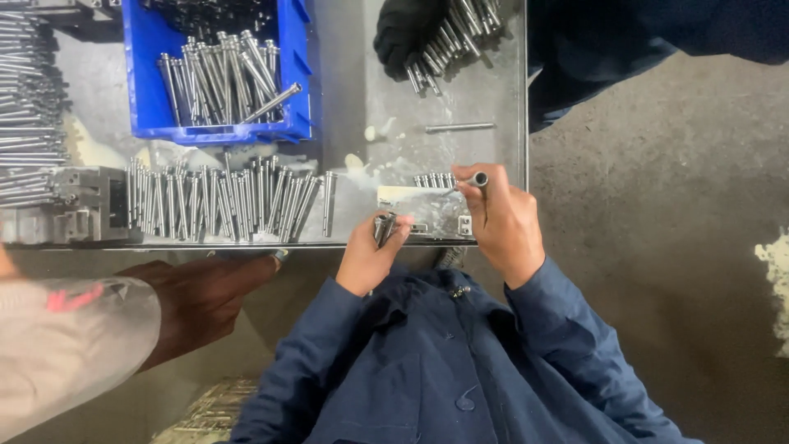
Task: The person repeatedly picks up small metal rods from a blue bin and a metal tray, places them into a jig on the table, and then moves them to a separate area on the tray. The person handles the rods one at a time or in small groups throughout the clip.
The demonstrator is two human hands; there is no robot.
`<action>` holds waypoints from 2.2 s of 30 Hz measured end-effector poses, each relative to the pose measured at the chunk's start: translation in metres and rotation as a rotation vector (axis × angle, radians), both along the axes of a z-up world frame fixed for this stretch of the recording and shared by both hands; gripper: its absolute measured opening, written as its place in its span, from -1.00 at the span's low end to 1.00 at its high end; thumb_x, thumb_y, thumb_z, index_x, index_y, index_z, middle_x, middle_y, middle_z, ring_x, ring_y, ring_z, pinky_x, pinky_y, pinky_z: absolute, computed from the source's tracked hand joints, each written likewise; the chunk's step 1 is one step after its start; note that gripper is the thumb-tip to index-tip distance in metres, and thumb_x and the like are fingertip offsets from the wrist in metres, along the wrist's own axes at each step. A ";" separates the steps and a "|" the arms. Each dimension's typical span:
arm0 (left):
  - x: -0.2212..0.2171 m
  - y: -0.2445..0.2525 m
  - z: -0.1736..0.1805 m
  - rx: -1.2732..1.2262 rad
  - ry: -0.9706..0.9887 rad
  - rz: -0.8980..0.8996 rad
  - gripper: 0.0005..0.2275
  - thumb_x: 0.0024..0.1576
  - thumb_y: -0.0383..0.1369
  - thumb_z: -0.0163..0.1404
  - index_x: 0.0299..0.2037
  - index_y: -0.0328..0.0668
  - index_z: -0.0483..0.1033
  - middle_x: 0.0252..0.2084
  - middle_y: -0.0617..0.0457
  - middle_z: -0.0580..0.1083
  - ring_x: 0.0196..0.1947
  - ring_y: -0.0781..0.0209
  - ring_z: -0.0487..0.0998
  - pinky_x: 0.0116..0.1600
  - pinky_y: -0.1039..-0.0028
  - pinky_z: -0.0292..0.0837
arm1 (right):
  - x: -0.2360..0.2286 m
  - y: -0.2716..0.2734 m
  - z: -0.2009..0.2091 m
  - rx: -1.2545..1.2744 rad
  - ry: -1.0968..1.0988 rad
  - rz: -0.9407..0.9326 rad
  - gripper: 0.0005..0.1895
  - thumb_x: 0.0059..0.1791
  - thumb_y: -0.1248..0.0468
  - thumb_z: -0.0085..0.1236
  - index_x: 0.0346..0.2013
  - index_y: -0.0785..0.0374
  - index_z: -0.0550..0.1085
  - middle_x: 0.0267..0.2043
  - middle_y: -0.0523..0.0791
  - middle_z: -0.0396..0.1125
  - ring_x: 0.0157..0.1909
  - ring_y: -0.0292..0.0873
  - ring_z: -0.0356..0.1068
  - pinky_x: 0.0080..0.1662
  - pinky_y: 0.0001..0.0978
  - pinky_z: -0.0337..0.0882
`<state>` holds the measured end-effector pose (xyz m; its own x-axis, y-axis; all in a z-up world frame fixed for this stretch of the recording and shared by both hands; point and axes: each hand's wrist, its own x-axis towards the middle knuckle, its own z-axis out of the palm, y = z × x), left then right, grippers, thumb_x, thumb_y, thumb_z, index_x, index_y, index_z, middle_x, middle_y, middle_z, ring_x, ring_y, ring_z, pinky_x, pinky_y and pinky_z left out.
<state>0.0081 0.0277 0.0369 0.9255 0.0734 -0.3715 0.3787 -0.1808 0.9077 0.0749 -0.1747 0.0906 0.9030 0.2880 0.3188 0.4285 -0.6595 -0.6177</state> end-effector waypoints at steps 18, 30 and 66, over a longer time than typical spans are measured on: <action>0.000 -0.004 -0.009 -0.502 0.202 0.361 -0.80 0.34 -0.29 -0.09 -0.08 -0.29 0.45 -0.33 -0.26 0.59 -0.75 0.30 0.35 -0.66 0.55 0.29 | 0.000 0.002 -0.041 -0.302 -0.113 -0.028 -0.78 0.21 -0.04 -0.09 -0.09 -0.02 0.37 -0.51 -0.20 0.43 -0.53 -0.01 0.47 -0.37 -0.13 0.47; 0.000 0.000 -0.024 -0.828 0.229 0.534 -0.75 0.32 -0.48 -0.16 0.17 -0.42 0.37 -0.20 -0.23 0.51 -0.14 -0.15 0.64 -0.02 -0.21 0.64 | 0.035 -0.018 -0.011 0.150 -0.173 0.080 -0.88 0.20 0.24 0.01 -0.10 0.19 0.48 -0.21 -0.09 0.43 -0.24 0.11 0.43 -0.18 -0.15 0.42; -0.006 -0.006 -0.036 1.171 -0.335 -0.578 -0.65 0.08 -0.14 0.19 0.04 0.02 0.50 0.11 0.17 0.49 -0.47 -0.12 0.66 -0.36 0.17 0.63 | -0.082 -0.040 -0.130 0.821 1.051 -0.481 -0.55 0.24 0.26 -0.40 -0.17 0.53 0.44 -0.64 -0.21 -0.02 -0.78 -0.40 -0.04 -0.79 -0.57 -0.02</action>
<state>0.0018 0.0216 0.0012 0.9646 -0.2390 -0.1112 -0.2223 -0.9643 0.1442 -0.0073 -0.2147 -0.0391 0.7764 -0.0468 -0.6286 -0.6234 0.0899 -0.7767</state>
